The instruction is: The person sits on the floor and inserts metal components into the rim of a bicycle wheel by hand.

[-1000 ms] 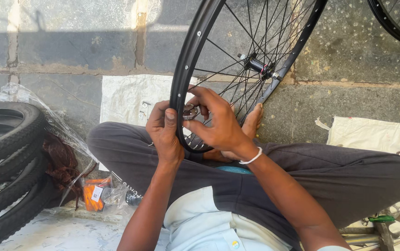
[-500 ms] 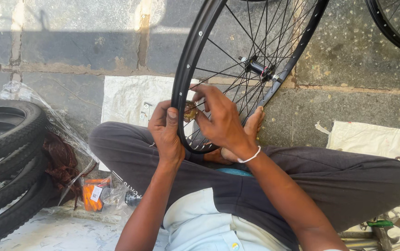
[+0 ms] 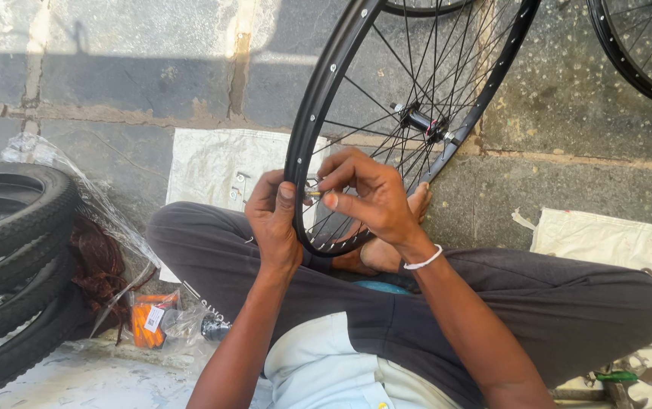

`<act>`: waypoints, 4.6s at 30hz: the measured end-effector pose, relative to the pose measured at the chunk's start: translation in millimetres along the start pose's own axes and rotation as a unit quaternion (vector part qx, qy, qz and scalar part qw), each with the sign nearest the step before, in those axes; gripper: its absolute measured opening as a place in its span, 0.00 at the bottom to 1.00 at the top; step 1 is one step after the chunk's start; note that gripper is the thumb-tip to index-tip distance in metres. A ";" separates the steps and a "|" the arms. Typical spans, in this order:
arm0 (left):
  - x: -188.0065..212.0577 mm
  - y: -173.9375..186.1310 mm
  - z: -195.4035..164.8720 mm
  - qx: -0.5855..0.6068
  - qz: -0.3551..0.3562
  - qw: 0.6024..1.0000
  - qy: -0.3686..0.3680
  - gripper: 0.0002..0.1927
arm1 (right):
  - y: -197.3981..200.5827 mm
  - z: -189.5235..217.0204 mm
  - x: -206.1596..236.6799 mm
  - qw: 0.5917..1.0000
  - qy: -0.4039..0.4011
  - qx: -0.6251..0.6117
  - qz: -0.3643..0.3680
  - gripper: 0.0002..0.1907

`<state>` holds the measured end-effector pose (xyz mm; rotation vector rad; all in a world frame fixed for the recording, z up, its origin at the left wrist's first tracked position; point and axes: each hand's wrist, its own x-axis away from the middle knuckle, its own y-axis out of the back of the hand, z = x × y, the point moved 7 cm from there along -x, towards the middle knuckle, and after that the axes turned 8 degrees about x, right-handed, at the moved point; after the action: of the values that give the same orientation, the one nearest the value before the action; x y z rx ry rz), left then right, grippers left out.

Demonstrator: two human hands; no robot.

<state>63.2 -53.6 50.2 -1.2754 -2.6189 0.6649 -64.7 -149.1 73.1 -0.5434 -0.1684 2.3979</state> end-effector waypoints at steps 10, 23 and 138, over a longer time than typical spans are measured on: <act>-30.1 -7.4 -23.5 -0.013 -0.002 1.000 -0.006 0.13 | 3.5 -0.3 3.1 0.992 -0.034 0.121 0.004 0.08; 0.3 2.0 -25.9 0.013 -0.065 0.993 -0.094 0.11 | 8.0 -0.1 4.1 0.990 -0.047 0.135 0.014 0.09; 26.6 -95.2 -19.0 -0.035 0.180 0.983 0.007 0.27 | 217.2 -38.0 187.4 0.657 -0.242 0.024 -0.713 0.14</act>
<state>-14.9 -78.2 108.8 -1.7926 -2.4394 0.6126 -305.1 -198.1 -80.5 0.2933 -0.5222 0.8769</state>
